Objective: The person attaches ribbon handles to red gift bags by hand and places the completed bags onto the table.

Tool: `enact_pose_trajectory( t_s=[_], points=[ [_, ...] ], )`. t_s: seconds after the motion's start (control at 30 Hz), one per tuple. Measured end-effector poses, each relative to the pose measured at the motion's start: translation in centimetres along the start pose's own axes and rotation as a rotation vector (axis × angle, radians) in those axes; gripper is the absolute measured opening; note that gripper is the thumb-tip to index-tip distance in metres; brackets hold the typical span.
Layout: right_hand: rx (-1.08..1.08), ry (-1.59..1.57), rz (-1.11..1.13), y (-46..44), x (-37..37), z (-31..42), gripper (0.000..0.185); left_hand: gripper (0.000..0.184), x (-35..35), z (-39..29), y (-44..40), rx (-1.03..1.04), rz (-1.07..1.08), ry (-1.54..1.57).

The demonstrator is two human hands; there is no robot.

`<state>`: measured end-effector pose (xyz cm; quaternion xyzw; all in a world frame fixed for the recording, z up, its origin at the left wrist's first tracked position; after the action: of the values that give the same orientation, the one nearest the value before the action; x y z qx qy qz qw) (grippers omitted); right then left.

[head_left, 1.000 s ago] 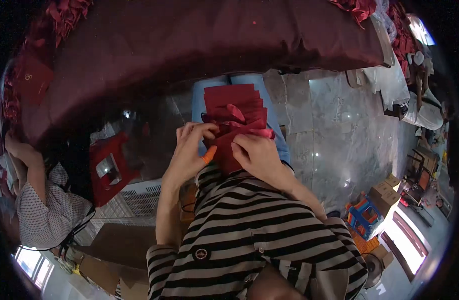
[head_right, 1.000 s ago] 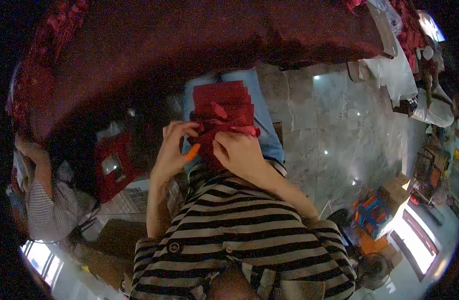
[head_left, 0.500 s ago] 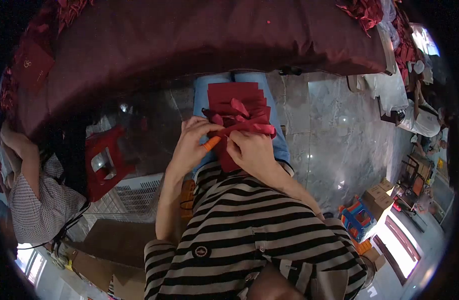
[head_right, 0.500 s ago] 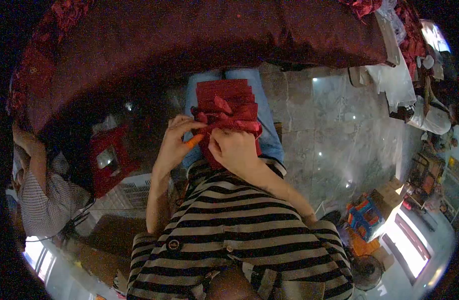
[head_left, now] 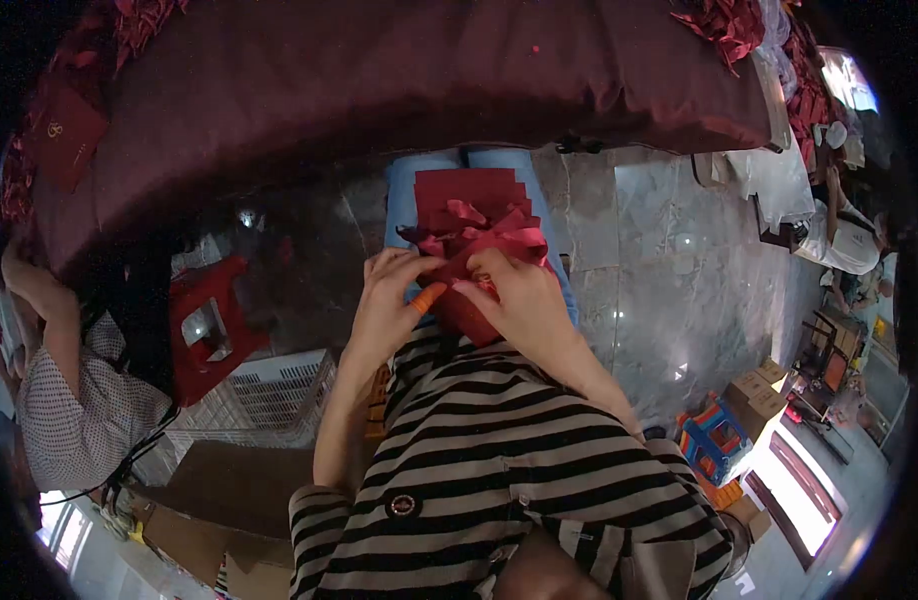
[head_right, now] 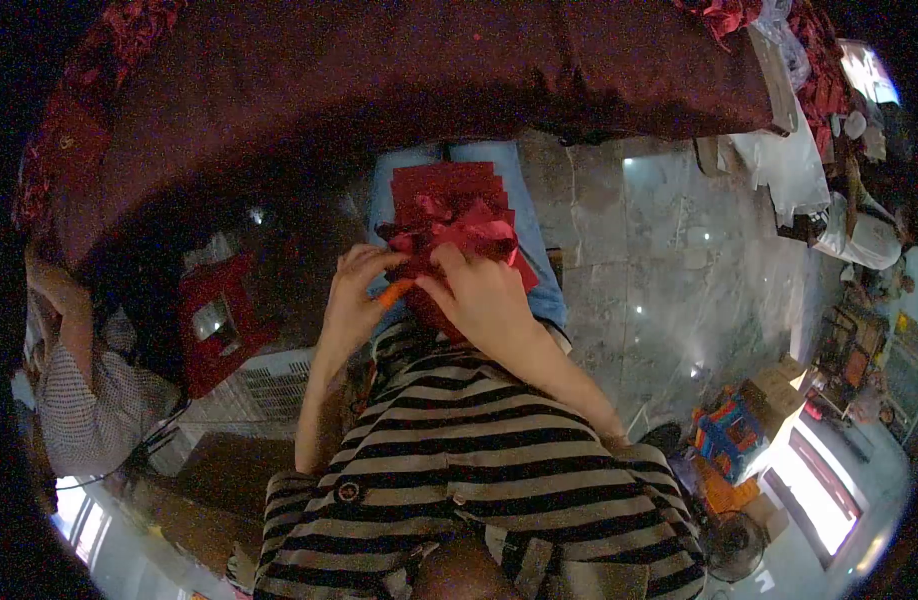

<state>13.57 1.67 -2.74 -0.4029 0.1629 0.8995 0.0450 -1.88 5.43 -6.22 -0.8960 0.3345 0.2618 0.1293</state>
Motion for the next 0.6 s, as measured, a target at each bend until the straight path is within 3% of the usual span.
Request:
enact_pose_trajectory(
  t_s=[0.1, 0.2, 0.37, 0.43, 0.6],
  points=[
    [-0.068, 0.024, 0.076, 0.1, 0.1, 0.4, 0.015, 0.033, 0.3, -0.2, 0.0, -0.001, -0.031, 0.044],
    [-0.136, 0.147, -0.064, 0.0, 0.2, 0.7, 0.012, 0.033, 0.4, -1.1, -0.2, 0.043, -0.054, -0.013],
    [-0.138, -0.199, 0.057, -1.4, -3.1, 1.1, 0.011, 0.033, 0.0, -2.2, -0.8, -0.002, -0.077, 0.064],
    [-0.162, -0.131, -0.013, -2.8, -4.5, 1.4, 0.011, 0.031, 0.2, -3.1, -1.5, 0.020, -0.088, 0.007],
    [-0.251, 0.323, 0.165, -5.2, -2.8, 0.7, 0.014, 0.022, 1.1, -4.5, -2.4, 0.128, -0.153, -0.174]
  ],
)
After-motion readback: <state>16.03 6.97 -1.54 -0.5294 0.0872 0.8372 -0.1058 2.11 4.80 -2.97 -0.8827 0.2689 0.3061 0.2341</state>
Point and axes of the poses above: each hand's wrist, its own y-axis away from the middle knuckle, its own x-axis out of the palm, z = x × y, the point moved 6 cm from there along -y, towards the middle knuckle, and after that the axes turned 15 degrees about x, right-handed, at the moved point
